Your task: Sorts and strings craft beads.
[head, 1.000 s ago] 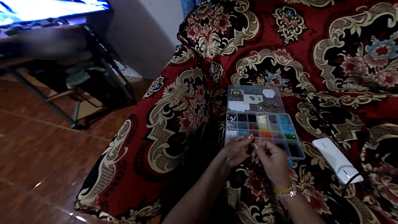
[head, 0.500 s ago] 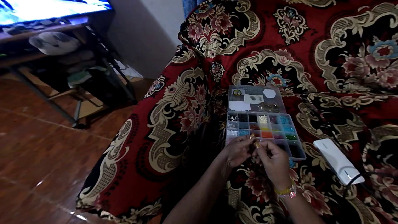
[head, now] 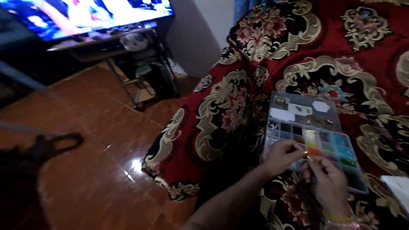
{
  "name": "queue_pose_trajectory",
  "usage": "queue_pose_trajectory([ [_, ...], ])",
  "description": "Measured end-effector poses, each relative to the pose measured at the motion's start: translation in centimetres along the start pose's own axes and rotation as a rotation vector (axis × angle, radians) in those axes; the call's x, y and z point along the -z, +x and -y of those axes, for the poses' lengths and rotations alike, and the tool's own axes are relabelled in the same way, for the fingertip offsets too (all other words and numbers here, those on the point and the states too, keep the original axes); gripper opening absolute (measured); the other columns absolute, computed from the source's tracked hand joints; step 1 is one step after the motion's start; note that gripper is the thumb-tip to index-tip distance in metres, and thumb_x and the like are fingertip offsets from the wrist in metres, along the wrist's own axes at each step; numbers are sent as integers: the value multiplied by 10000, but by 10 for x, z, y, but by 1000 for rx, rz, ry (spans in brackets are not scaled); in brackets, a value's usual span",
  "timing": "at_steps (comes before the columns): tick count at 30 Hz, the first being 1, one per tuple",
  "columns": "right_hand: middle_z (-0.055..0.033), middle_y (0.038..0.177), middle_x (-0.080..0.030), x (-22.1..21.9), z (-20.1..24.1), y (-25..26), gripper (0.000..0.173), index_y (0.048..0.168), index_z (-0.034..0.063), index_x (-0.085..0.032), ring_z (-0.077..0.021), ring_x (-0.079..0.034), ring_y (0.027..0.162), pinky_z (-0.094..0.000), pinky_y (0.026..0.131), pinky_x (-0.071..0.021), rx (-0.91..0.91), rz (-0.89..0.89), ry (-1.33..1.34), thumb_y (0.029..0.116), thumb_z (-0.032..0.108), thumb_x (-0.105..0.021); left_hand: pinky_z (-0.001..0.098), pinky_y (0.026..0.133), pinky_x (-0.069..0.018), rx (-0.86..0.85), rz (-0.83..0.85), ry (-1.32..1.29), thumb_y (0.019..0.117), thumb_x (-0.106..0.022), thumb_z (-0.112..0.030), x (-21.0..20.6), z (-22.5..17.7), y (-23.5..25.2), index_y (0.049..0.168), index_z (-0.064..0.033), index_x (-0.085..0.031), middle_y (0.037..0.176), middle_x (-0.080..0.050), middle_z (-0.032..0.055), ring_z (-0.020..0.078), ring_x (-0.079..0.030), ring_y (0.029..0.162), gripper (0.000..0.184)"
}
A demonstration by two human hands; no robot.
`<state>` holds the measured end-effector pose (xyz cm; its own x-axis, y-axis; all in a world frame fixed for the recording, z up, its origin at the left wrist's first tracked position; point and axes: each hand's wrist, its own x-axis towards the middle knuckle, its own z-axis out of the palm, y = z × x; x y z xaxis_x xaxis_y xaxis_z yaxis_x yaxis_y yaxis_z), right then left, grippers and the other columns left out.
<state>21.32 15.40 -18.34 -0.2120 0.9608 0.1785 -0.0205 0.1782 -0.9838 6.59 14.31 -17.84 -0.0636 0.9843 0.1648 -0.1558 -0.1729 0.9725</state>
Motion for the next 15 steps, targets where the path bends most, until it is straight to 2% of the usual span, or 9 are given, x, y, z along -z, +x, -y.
queue_pose_trajectory([
  [3, 85, 691, -670, 0, -1, 0, 146, 924, 45, -642, 17, -573, 494, -147, 459, -504, 5, 22, 35, 985, 52, -510, 254, 819, -556, -9, 11, 1, 950, -641, -1, 1, -4, 0, 1002, 63, -657, 916, -678, 35, 48, -642, 840, 83],
  [6, 106, 696, -670, 1, -3, 0, 128, 915, 59, -636, 35, -576, 509, -137, 474, -508, 63, 39, 23, 976, 57, -523, 279, 839, -558, 89, 37, -76, 959, -619, 14, 2, -8, 0, 1059, 68, -649, 952, -671, 39, 69, -645, 864, 117],
  [12, 109, 693, -677, 1, -3, 0, 130, 907, 62, -640, 35, -590, 520, -133, 483, -515, 76, 42, 31, 967, 32, -528, 287, 809, -568, 131, 42, -113, 964, -606, 24, 3, -9, 2, 1034, 57, -652, 928, -669, 28, 77, -649, 833, 90],
  [15, 103, 706, -683, 1, -3, 0, 136, 949, 44, -643, 27, -594, 519, -136, 484, -521, 65, 49, 51, 986, 41, -512, 267, 784, -558, 131, 19, -90, 965, -611, 15, 3, -9, 2, 1024, 48, -668, 926, -672, 18, 62, -638, 819, 89],
])
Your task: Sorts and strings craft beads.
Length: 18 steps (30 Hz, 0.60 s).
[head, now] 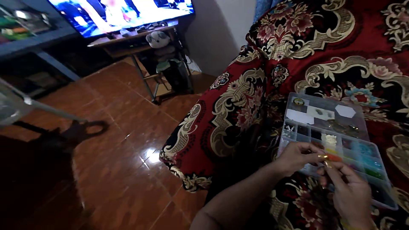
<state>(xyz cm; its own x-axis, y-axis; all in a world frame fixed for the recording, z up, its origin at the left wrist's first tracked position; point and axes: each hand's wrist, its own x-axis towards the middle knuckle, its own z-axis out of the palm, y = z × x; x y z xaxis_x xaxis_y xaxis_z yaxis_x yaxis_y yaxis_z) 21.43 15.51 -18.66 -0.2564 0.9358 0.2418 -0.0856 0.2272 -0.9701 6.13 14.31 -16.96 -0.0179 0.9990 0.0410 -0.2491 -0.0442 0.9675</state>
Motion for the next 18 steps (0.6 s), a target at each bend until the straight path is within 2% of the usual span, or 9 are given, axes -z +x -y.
queue_pose_trajectory([
  [3, 101, 751, -697, 1, 0, 0, 187, 1049, 22, -647, 22, -592, 513, -149, 479, -526, -11, -4, 31, 1026, 81, -472, 247, 805, -534, -10, -7, 43, 963, -601, 22, 2, -1, 1, 1014, 54, -674, 1013, -675, 43, 49, -620, 877, 95],
  [5, 102, 782, -711, 1, 0, 0, 206, 1070, 24, -646, 22, -592, 511, -152, 471, -525, -3, -3, 42, 1034, 81, -452, 253, 841, -525, -25, -1, 54, 961, -599, 26, 4, 0, 1, 1011, 66, -678, 1085, -674, 72, 61, -619, 937, 101],
  [14, 99, 776, -694, 1, 0, 1, 118, 969, 36, -655, 43, -585, 535, -121, 501, -518, 47, 23, -38, 979, 56, -539, 267, 859, -527, -10, 19, 72, 962, -608, 14, 5, -1, 2, 1009, 70, -682, 1129, -670, 91, 78, -621, 978, 105],
  [18, 99, 770, -687, 1, -1, 0, 111, 979, 21, -645, 48, -584, 548, -121, 513, -518, 62, 40, -64, 983, 59, -541, 274, 891, -520, -34, 7, 131, 958, -613, 18, 8, -4, 3, 1002, 82, -680, 1075, -674, 98, 82, -620, 975, 103],
])
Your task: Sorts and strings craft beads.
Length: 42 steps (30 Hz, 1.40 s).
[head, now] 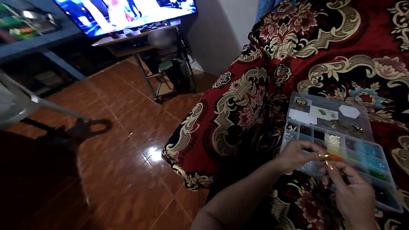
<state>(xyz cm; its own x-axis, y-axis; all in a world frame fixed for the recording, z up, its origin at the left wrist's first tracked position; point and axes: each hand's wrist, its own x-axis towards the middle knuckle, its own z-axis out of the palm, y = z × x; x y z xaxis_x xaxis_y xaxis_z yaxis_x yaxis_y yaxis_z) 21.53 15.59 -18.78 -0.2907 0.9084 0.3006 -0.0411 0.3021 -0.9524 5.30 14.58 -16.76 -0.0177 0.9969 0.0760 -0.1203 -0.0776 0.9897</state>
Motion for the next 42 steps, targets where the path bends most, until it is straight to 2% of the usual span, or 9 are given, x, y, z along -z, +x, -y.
queue_pose_trajectory([
  [3, 105, 762, -683, 0, -1, -1, 126, 992, 12, -650, 55, -586, 559, -117, 524, -520, 26, 14, -7, 983, 66, -537, 295, 896, -531, -40, -38, 147, 958, -643, -13, 7, 3, 3, 1026, 87, -690, 1047, -687, 123, 112, -640, 972, 129],
  [6, 99, 755, -681, -1, 0, -1, 123, 982, 8, -648, 54, -586, 551, -118, 517, -520, 33, 20, -1, 983, 65, -538, 429, 1016, -491, 20, -43, 671, 976, -668, -122, 13, -1, 4, 1071, 36, -742, 1120, -700, 191, 277, -648, 1104, 199],
  [9, 104, 759, -686, -2, 1, -2, 120, 978, 17, -650, 52, -596, 556, -122, 515, -529, 30, 31, 8, 983, 65, -540, 566, 1086, -400, 116, 38, 1104, 964, -683, -159, 9, 1, 4, 1099, -48, -764, 1239, -659, 197, 386, -537, 1273, 193],
  [12, 118, 758, -691, -3, 2, -3, 117, 980, 35, -654, 49, -610, 567, -124, 522, -537, 48, 57, 28, 979, 55, -539, 584, 1081, -385, 197, 118, 1247, 946, -709, -166, 3, 3, 6, 1157, -63, -753, 1311, -613, 223, 410, -484, 1327, 238],
  [17, 93, 831, -744, -2, 2, -4, 129, 989, 55, -665, 63, -649, 638, -102, 508, -505, 57, 91, -5, 999, 87, -541, 572, 1069, -404, 161, 141, 1323, 934, -660, -23, -4, 4, 4, 1138, -37, -741, 1292, -613, 231, 411, -509, 1297, 220],
  [24, 35, 1059, -750, -1, -8, -1, 149, 975, 53, -705, 27, -689, 859, -128, 669, -562, 152, 125, 3, 962, 75, -558, 575, 1067, -395, 139, 143, 1279, 925, -659, -3, -4, 8, 3, 1107, -10, -737, 1262, -628, 229, 412, -527, 1268, 198],
  [26, 32, 1084, -743, -1, -9, -1, 131, 961, 64, -705, 31, -679, 796, -124, 604, -551, 166, 134, 20, 960, 78, -574, 576, 1076, -387, 149, 152, 1281, 933, -648, -4, -4, 7, 2, 1117, -17, -735, 1267, -626, 225, 407, -526, 1271, 204],
  [32, 99, 828, -723, -4, -5, -3, 120, 985, 81, -702, 35, -637, 616, -137, 567, -559, 126, 172, 57, 978, 95, -583, 584, 1060, -384, 100, 160, 1236, 919, -675, -24, -2, 11, 0, 1083, -22, -745, 1218, -646, 223, 409, -544, 1237, 178],
  [42, 74, 751, -704, -6, 3, -5, 129, 984, 9, -660, 9, -632, 551, -159, 517, -562, 2, 126, 7, 992, 72, -548, 549, 1041, -409, 128, 167, 1315, 986, -623, -119, -5, 10, 2, 1116, -28, -734, 1201, -661, 191, 373, -571, 1208, 193],
])
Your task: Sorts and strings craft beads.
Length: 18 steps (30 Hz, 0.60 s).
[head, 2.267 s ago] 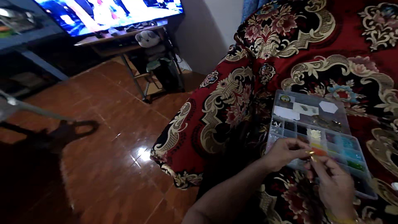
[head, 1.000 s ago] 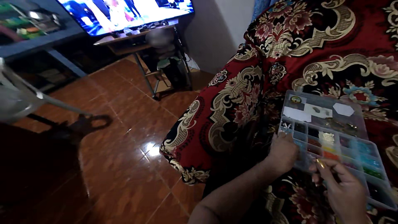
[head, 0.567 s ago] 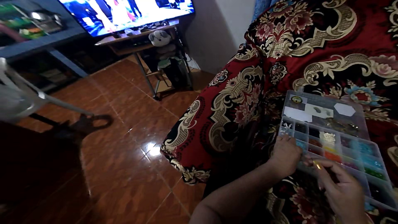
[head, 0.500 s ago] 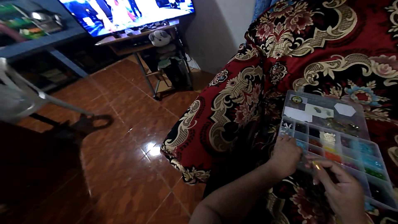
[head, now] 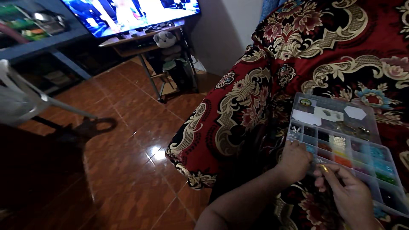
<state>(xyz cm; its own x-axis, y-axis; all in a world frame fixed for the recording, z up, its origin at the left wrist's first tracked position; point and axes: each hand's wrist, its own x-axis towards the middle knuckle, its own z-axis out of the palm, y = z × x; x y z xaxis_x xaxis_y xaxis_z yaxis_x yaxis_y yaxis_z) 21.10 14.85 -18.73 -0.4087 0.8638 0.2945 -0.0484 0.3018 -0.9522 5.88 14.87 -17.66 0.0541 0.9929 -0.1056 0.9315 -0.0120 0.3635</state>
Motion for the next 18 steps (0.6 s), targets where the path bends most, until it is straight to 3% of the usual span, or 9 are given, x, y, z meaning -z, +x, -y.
queue_pose_trajectory([
  [3, 64, 758, -708, 1, -1, 0, 131, 998, -2, -642, 2, -640, 555, -169, 514, -567, -18, -21, -4, 999, 76, -537, 532, 1044, -424, 18, -42, -78, 1003, -609, -143, 0, 1, 1, 1151, -20, -717, 1180, -681, 187, 358, -598, 1195, 221],
  [5, 65, 770, -701, 2, 1, 0, 132, 1003, -11, -634, 7, -638, 565, -168, 519, -566, -41, -49, -13, 997, 75, -534, 516, 1065, -436, 33, -66, -280, 996, -603, -112, 4, 2, 0, 1152, 9, -700, 1159, -695, 197, 341, -627, 1174, 220],
  [7, 74, 768, -693, 4, 3, 1, 126, 997, 2, -628, 8, -639, 571, -167, 524, -570, -70, -87, 9, 1006, 77, -527, 489, 980, -525, 33, -98, -520, 984, -619, -80, 8, 3, 0, 1141, 52, -673, 1086, -710, 209, 317, -688, 1057, 213],
  [11, 84, 758, -691, 8, 3, 2, 127, 978, 34, -614, 1, -631, 558, -168, 519, -564, -83, -130, 73, 1013, 52, -493, 378, 905, -558, -6, -123, -903, 990, -627, -53, 9, 4, 1, 1159, 89, -652, 1057, -707, 202, 218, -696, 955, 223],
  [14, 92, 761, -687, 9, 4, 3, 132, 982, 43, -617, 7, -625, 559, -163, 519, -559, -79, -130, 80, 1013, 55, -489, 312, 852, -548, 32, -72, -1219, 1009, -594, -53, 10, 0, -1, 1156, 87, -649, 1045, -689, 139, 128, -653, 902, 210],
  [18, 68, 766, -696, 6, 2, 2, 128, 994, 22, -644, -3, -630, 558, -177, 508, -563, -48, -165, 34, 1005, 90, -536, 302, 828, -562, 118, 59, -1515, 1052, -521, -97, 11, -4, -4, 1150, 17, -649, 980, -680, 21, 92, -654, 867, 198],
])
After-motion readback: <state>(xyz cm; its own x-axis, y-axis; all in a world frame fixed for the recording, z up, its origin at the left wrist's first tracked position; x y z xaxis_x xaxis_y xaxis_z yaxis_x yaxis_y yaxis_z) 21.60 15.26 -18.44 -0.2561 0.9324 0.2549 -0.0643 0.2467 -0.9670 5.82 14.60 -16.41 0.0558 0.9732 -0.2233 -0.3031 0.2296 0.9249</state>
